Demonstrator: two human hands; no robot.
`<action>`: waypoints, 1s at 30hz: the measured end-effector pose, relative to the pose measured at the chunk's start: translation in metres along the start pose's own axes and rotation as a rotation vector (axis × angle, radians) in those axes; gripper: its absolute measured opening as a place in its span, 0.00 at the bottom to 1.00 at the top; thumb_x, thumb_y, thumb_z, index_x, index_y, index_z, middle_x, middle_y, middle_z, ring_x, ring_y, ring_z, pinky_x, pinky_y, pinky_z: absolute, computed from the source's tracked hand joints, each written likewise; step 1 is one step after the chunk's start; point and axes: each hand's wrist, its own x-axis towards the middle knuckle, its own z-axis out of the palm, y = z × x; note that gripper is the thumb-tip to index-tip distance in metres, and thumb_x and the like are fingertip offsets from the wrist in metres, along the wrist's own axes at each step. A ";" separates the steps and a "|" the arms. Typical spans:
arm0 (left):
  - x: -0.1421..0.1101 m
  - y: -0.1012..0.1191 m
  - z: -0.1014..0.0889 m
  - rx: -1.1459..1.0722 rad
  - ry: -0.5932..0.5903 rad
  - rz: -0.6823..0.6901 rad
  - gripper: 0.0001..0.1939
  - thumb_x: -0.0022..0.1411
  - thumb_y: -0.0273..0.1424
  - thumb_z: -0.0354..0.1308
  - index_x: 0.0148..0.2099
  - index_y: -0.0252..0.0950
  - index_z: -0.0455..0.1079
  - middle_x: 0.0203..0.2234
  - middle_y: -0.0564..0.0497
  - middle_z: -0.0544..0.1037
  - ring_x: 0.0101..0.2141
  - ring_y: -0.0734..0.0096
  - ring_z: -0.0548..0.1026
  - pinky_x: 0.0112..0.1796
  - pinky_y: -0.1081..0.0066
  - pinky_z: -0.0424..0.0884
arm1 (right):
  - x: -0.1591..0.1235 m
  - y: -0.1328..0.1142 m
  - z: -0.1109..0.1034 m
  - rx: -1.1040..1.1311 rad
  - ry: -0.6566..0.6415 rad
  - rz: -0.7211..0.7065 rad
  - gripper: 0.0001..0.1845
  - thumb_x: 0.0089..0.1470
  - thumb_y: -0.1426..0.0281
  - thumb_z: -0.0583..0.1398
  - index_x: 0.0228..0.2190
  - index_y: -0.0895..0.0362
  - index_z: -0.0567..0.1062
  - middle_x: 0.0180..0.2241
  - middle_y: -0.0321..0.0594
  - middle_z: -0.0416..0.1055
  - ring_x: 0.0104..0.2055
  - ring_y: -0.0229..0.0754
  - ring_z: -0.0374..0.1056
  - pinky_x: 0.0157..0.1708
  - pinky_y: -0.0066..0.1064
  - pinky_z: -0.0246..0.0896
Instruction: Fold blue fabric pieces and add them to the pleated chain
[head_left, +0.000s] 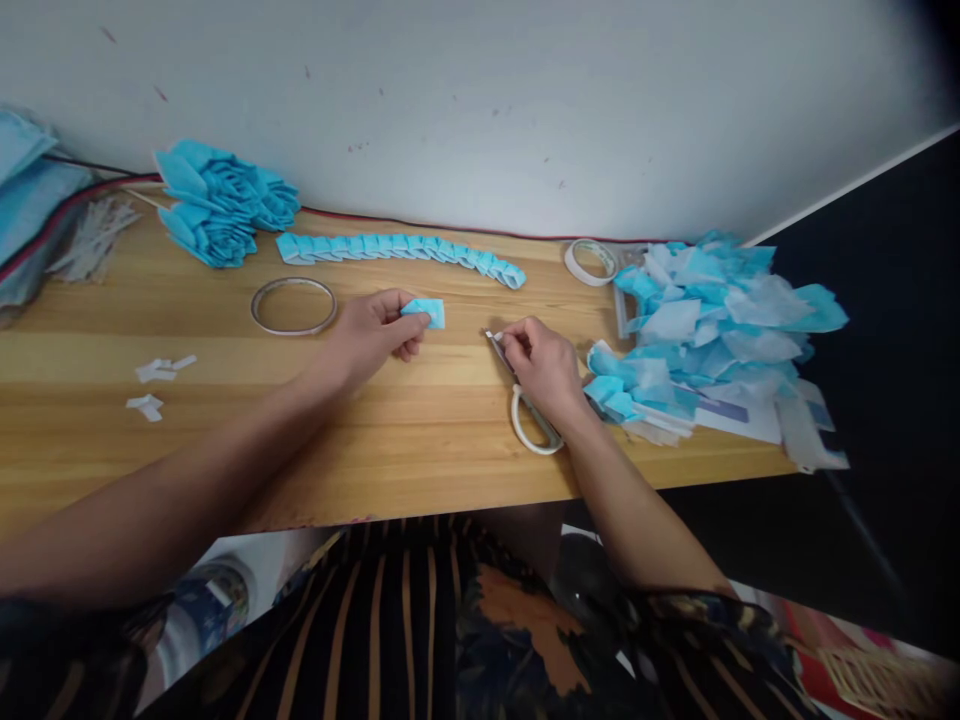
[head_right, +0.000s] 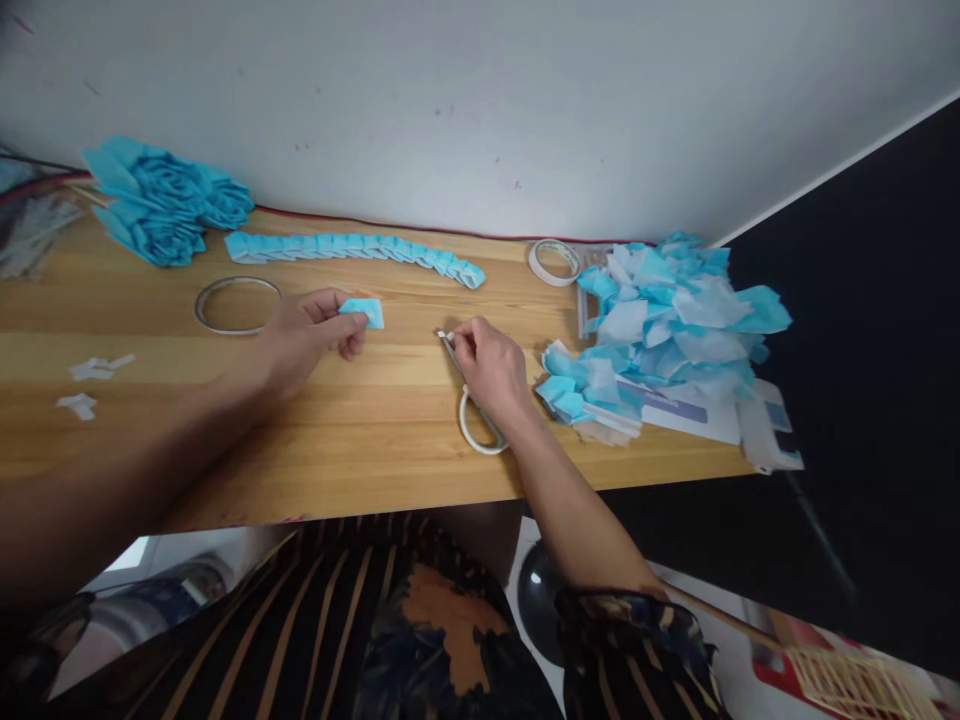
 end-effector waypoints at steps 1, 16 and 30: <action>0.000 0.000 0.000 0.002 0.000 -0.009 0.08 0.58 0.31 0.62 0.28 0.36 0.69 0.19 0.55 0.74 0.21 0.78 0.69 0.25 0.78 0.68 | 0.000 0.001 0.000 0.003 0.005 0.001 0.06 0.61 0.67 0.59 0.34 0.53 0.76 0.32 0.41 0.81 0.34 0.47 0.75 0.34 0.35 0.60; -0.003 0.000 0.002 0.001 -0.147 -0.074 0.09 0.59 0.32 0.63 0.28 0.35 0.71 0.20 0.54 0.76 0.21 0.77 0.72 0.26 0.77 0.70 | -0.001 -0.049 -0.029 0.156 0.215 -0.411 0.08 0.64 0.67 0.59 0.35 0.50 0.79 0.33 0.38 0.81 0.33 0.42 0.73 0.36 0.37 0.68; -0.005 0.007 0.001 -0.043 -0.232 -0.159 0.10 0.60 0.31 0.62 0.27 0.35 0.69 0.18 0.54 0.75 0.20 0.78 0.73 0.24 0.77 0.63 | 0.011 -0.046 0.003 0.010 0.218 -0.751 0.10 0.64 0.74 0.59 0.37 0.49 0.79 0.35 0.39 0.82 0.37 0.45 0.76 0.39 0.41 0.69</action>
